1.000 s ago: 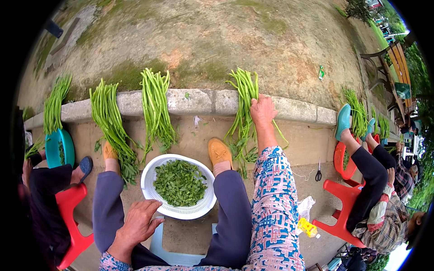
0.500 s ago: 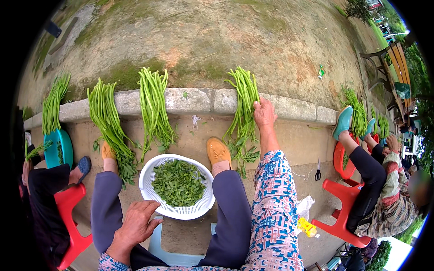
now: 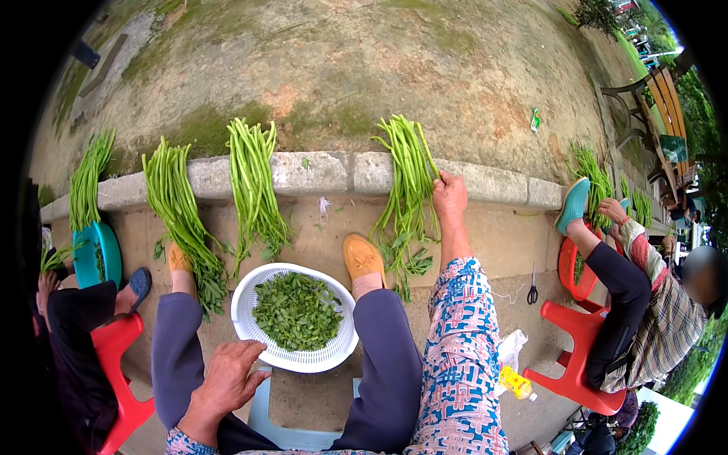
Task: The person snaps long green beans into smaller pieces by hand, dropping the snapped pieces into a white colander while holding a bundle of unsnapped beans.
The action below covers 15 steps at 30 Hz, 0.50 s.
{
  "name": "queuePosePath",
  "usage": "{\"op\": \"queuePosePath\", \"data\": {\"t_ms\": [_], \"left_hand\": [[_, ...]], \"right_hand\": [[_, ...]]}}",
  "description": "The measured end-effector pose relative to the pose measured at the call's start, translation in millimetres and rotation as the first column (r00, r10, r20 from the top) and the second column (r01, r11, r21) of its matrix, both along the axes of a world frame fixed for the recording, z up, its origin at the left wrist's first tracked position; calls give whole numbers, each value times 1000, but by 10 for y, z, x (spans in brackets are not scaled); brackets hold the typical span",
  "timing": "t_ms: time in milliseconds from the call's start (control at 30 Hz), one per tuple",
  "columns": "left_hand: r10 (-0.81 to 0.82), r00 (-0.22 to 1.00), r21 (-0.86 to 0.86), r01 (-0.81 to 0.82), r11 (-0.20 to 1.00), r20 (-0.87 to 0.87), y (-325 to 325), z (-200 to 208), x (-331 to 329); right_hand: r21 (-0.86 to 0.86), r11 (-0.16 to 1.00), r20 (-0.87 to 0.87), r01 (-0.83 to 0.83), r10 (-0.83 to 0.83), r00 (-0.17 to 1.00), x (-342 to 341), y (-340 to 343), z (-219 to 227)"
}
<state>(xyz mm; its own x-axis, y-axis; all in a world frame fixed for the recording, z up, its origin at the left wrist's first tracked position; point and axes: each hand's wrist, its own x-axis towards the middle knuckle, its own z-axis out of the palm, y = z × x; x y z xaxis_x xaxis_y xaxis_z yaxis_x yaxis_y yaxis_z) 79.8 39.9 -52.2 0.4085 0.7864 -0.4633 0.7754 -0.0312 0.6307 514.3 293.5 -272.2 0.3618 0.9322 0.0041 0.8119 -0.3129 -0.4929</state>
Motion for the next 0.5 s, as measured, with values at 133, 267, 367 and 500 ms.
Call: {"op": "queuePosePath", "data": {"t_ms": [133,267,367,500], "left_hand": [[-1,1000,8,1,1000,-16,-16,-1,4],[4,1000,0,-4,1000,-14,-17,-10,-6],[0,1000,6,0,1000,-6,-24,-31,-16],[-2,1000,0,2,1000,-8,-15,-19,-12]], "right_hand": [[23,999,-43,-48,49,998,-94,39,31],[-86,986,8,-144,145,989,-255,76,284],[-102,977,143,-186,199,969,-243,105,258],[-157,967,152,-201,225,962,-226,143,239]]}}
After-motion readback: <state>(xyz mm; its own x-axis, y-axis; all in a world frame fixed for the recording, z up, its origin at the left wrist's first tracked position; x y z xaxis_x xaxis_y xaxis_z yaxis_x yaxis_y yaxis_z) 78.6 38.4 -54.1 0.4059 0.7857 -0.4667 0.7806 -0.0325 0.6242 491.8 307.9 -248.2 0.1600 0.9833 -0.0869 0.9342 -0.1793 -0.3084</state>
